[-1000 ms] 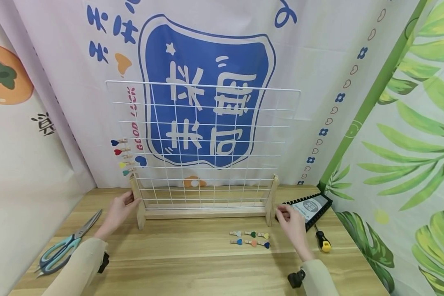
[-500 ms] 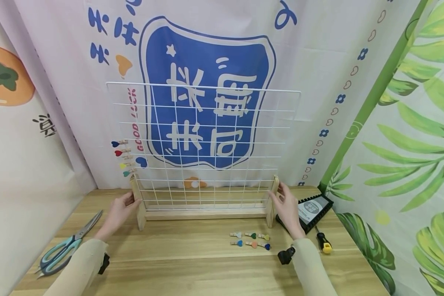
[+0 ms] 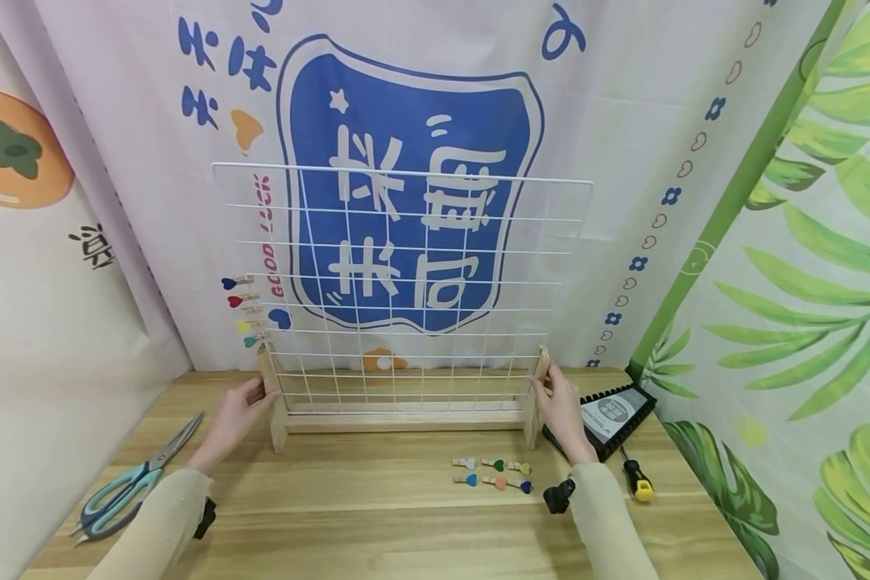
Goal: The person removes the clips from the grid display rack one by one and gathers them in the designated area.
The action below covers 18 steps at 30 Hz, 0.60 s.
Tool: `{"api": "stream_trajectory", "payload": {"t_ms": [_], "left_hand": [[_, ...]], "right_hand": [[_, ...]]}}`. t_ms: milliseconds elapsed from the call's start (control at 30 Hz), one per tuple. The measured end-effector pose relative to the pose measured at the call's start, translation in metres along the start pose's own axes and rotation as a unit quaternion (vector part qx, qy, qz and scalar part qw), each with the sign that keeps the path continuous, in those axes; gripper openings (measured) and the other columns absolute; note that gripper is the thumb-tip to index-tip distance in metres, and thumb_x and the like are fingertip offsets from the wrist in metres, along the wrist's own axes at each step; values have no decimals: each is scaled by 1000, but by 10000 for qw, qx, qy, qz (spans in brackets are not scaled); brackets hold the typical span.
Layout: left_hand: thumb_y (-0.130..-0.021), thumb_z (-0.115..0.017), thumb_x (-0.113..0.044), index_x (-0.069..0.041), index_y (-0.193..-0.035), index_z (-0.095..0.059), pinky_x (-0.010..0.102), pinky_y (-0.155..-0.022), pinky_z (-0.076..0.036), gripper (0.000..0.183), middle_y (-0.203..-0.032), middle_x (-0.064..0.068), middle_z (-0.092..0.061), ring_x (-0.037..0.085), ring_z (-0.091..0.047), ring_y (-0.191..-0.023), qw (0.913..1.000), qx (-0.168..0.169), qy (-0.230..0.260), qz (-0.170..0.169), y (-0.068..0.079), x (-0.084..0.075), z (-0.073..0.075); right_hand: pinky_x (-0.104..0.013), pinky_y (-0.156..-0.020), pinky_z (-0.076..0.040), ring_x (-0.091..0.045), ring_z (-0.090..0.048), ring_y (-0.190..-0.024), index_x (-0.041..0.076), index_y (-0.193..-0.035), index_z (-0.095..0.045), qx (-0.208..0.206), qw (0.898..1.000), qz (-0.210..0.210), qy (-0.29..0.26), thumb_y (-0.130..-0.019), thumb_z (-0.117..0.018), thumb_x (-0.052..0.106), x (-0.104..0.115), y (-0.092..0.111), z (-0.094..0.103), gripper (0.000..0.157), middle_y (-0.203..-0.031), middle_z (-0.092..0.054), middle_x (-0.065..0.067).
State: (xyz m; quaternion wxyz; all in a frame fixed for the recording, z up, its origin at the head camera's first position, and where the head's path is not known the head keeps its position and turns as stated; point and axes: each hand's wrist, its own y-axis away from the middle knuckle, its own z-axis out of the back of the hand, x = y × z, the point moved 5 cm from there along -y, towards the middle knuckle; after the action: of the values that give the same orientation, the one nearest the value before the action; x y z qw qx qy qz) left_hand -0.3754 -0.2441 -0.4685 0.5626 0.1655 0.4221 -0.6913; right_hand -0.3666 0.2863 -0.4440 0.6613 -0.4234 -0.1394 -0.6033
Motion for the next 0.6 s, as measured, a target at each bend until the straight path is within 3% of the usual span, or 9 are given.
{"api": "stream_trajectory", "payload": {"t_ms": [600], "left_hand": [[-96, -63, -5, 12, -110, -63, 48, -87, -60, 22, -110, 35, -68, 46, -68, -106, 10000, -40, 57, 20, 2, -3, 0]], "right_hand": [[-54, -88, -58, -45, -68, -106, -7, -111, -63, -472, 9987, 176, -3, -98, -60, 7, 0, -1, 0, 20, -115, -68, -33]]}}
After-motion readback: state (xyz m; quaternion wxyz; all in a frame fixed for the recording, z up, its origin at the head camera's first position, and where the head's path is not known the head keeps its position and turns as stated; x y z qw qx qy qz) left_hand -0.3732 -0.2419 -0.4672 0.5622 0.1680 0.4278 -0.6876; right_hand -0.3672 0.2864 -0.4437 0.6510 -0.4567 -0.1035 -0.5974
